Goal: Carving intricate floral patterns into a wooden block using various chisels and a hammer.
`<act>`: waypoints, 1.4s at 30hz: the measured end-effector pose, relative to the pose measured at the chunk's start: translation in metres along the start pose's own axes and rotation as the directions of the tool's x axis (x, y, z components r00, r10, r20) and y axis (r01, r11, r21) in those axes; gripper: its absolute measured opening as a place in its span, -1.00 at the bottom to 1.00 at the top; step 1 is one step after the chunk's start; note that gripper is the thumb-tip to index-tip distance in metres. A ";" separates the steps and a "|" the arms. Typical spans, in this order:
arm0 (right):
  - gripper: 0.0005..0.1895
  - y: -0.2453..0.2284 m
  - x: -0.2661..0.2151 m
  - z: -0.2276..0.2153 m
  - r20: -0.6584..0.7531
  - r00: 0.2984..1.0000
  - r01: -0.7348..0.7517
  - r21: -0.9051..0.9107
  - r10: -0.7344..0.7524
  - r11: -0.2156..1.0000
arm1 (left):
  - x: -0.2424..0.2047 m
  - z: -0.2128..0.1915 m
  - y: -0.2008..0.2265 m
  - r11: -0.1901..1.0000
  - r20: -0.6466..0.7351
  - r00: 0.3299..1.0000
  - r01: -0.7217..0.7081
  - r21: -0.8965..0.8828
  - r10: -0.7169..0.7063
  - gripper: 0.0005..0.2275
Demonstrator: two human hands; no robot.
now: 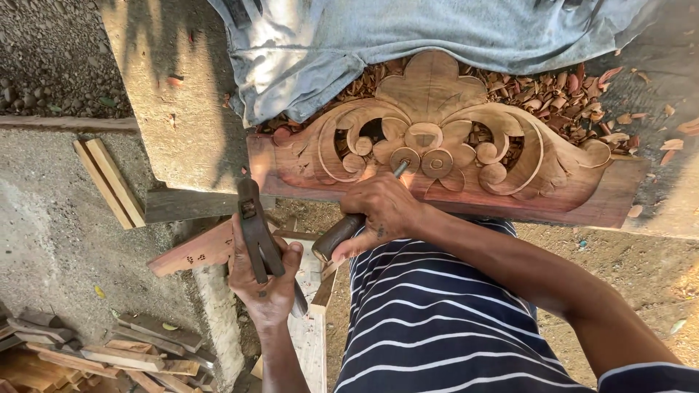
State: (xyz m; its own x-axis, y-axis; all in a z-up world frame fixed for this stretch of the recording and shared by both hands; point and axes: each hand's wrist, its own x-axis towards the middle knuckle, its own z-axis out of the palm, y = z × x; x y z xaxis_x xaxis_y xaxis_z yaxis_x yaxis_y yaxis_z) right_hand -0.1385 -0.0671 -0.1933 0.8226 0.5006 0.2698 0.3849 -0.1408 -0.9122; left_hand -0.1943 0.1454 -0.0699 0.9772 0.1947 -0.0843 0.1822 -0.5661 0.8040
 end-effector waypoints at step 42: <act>-0.26 0.021 -0.010 -0.020 -0.079 0.997 0.013 0.403 0.020 0.915 | -0.083 0.026 0.001 0.861 -0.050 0.954 -0.242 0.446 0.295 -0.69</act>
State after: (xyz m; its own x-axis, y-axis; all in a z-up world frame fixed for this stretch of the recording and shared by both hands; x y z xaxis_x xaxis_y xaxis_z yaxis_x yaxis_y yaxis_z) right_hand -0.1305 -0.0922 -0.2095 0.8606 0.4288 0.2747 0.1944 0.2219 -0.9555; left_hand -0.2725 0.1080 -0.0774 0.9808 0.0591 0.1858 -0.0314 -0.8924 0.4501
